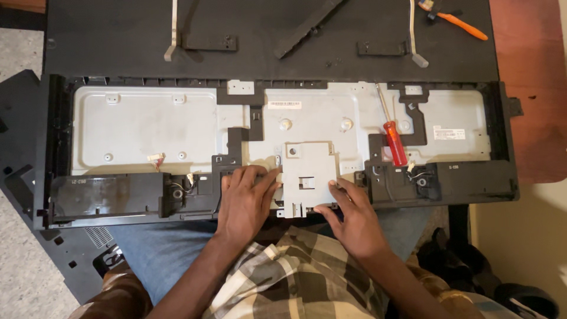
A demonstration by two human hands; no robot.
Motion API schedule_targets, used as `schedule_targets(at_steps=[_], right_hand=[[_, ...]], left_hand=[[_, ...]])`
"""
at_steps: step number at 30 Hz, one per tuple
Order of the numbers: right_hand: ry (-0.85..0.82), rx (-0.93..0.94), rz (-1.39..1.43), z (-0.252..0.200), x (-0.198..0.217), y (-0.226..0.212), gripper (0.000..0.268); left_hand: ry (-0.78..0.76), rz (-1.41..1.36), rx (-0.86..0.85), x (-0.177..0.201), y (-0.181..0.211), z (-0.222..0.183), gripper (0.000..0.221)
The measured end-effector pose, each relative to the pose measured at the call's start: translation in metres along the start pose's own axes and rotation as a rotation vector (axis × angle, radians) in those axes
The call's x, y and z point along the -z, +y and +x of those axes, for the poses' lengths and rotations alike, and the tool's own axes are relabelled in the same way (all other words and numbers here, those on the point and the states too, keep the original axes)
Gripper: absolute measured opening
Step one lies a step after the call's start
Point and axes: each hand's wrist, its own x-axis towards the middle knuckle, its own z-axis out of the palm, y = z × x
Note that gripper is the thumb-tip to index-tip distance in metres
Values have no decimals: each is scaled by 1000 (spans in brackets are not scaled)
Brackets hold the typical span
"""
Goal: The person removes a black internal component from the back of a disassembled television, handles a white plastic mounting bracket, and uses a screwdriver to remove several screws from an internal metal plate.
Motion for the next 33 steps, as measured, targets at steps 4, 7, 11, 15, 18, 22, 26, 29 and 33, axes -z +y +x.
schedule_targets(at_steps=[4,7,11,15,18,22,26,29,33], right_hand=[[-24,-11,-18,0,0,-1,53],[-21,-15,-40,0,-3,2,53],[24,-7,-38,-1,-9,6,52],[40,-8,-4,1,-10,9,55],[-178,-30,37,7,5,18,58],[-359,-22,128,23,32,33,57],[-421,-55,276,32,41,38,53],[-363,-17,309,33,42,40,49],[-347,-37,314,33,41,44,47]], left_hand=[[-14,1,15,0,0,0,32],[-15,4,14,-1,-1,0,32],[-5,1,22,-3,-2,0,33],[-10,-3,32,-4,-2,0,33],[-3,-11,38,-4,-2,0,32],[-2,-9,46,-3,-2,0,30],[12,-9,47,-5,-1,-1,29],[21,-8,34,-5,-1,-1,30],[23,-9,32,-3,0,0,29]])
